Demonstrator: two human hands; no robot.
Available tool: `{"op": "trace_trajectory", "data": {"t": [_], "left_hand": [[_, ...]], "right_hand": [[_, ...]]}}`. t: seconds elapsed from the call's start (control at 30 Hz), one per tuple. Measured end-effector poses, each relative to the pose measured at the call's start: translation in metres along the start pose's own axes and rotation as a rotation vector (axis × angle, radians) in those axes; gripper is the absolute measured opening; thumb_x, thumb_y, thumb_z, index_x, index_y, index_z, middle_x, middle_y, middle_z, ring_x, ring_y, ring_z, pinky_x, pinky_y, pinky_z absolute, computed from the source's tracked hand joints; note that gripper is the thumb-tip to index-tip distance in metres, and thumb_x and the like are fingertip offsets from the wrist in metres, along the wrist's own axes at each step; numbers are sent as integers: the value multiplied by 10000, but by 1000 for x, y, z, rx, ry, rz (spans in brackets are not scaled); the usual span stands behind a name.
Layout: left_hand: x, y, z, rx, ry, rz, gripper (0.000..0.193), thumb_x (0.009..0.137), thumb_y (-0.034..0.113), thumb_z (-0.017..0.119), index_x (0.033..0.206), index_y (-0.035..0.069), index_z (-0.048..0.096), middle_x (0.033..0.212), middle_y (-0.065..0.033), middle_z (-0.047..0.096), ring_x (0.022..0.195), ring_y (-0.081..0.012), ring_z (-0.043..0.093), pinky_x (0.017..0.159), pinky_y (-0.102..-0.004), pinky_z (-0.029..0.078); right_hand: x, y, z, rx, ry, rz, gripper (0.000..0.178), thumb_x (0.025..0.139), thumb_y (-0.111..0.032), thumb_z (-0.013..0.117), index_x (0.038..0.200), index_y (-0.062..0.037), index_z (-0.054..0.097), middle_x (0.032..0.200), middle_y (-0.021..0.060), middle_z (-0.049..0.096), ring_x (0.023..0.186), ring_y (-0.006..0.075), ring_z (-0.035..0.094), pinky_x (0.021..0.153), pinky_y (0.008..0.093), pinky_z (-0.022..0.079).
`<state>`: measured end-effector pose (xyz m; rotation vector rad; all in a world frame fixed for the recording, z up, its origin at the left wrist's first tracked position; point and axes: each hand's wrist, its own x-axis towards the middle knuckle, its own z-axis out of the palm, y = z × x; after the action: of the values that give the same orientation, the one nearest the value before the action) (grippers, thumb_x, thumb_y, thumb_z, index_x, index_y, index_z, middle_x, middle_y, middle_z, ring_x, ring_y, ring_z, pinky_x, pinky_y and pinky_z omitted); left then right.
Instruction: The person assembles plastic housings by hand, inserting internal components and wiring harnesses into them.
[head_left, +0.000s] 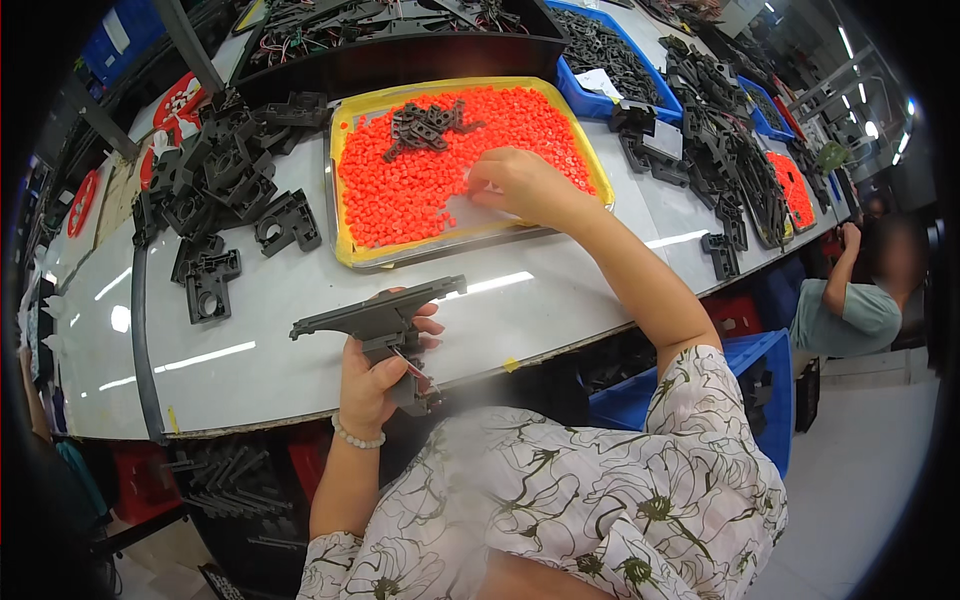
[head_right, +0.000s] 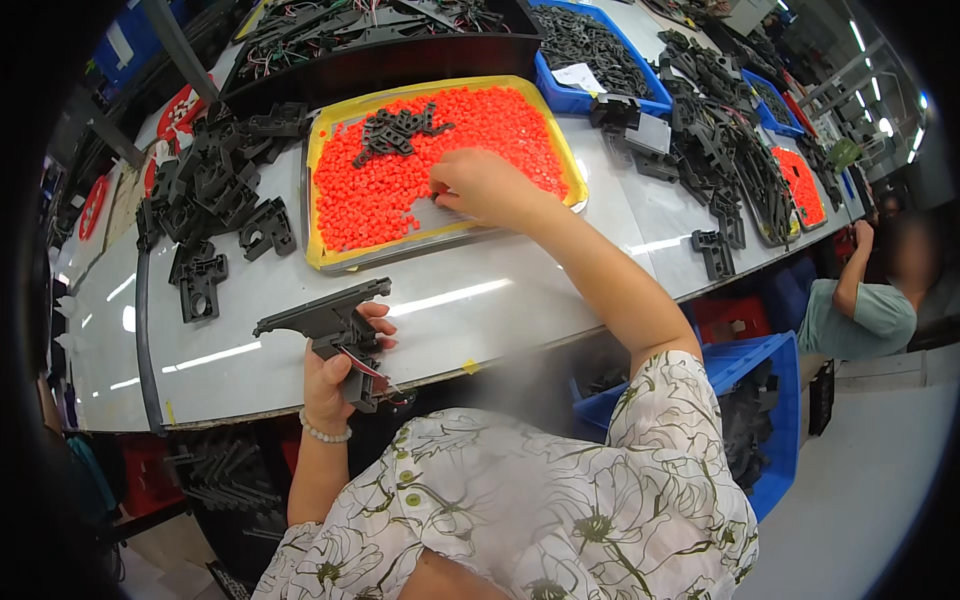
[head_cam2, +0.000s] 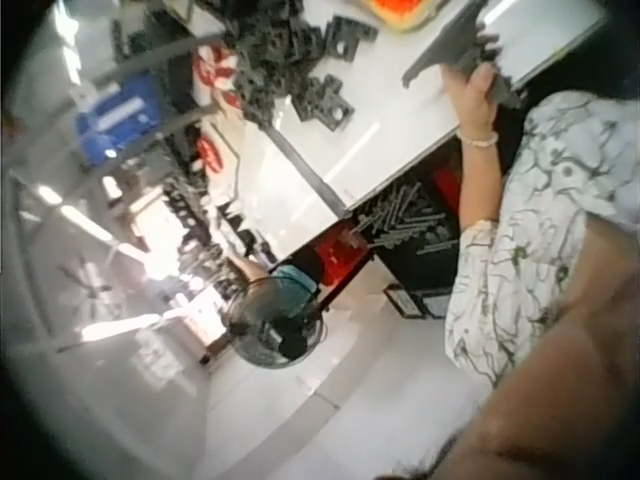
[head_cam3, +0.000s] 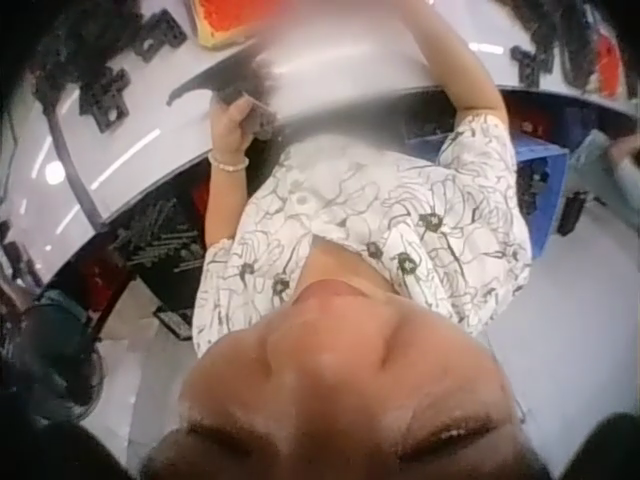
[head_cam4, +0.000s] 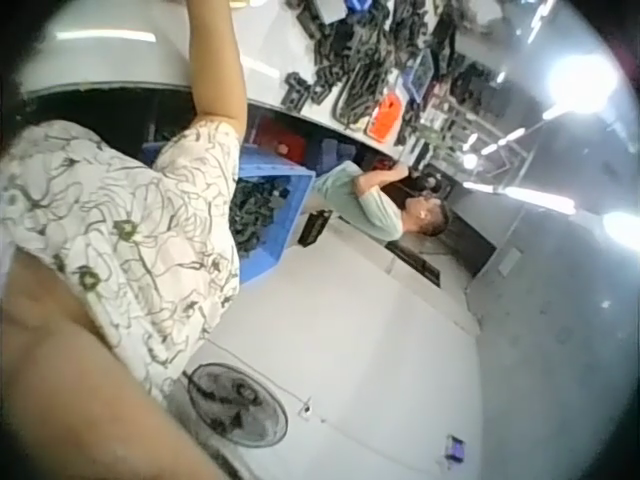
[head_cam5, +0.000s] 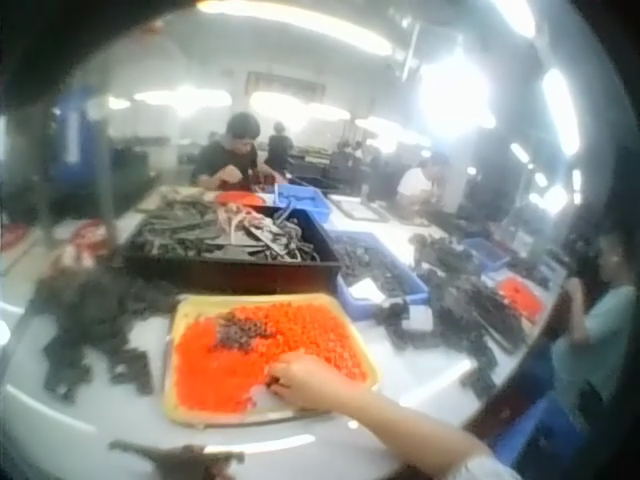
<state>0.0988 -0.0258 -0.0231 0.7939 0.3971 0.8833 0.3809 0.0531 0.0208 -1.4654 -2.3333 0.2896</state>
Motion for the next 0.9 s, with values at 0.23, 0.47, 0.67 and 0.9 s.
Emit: {"op": "trace_trajectory", "data": {"t": [0.23, 0.47, 0.67, 0.9], "left_hand": [[-1, 2, 6, 84, 28, 41, 652, 707, 310, 715, 1157, -85, 458, 1142, -224, 512, 991, -272, 569, 828, -359, 505], [1, 1, 6, 76, 24, 40, 656, 704, 312, 720, 1160, -80, 457, 1140, -219, 511, 990, -270, 570, 826, -357, 505], [-1, 2, 3, 75, 33, 38, 666, 707, 318, 716, 1169, -78, 446, 1158, -228, 497, 988, -275, 567, 838, -371, 503], [-1, 1, -5, -149, -11, 32, 810, 768, 373, 648, 1358, -18, 255, 1294, -227, 379, 1164, -331, 443, 943, -443, 435]], "right_hand": [[-6, 1, -4, 22, 42, 16, 178, 754, -161, 634, 871, -26, 626, 845, 126, 589, 843, 303, 563, 744, 394, 448], [-13, 1, 2, -29, 107, 9, 189, 732, -165, 653, 877, -45, 636, 861, 100, 598, 848, 286, 568, 755, 388, 457], [-12, 2, 10, -50, 116, -70, 150, 710, -152, 652, 823, -54, 651, 836, 93, 600, 835, 285, 575, 737, 395, 467], [-14, 1, 12, -36, 161, -28, 133, 700, -98, 622, 821, -47, 638, 812, 95, 599, 800, 277, 582, 711, 381, 474]]}}
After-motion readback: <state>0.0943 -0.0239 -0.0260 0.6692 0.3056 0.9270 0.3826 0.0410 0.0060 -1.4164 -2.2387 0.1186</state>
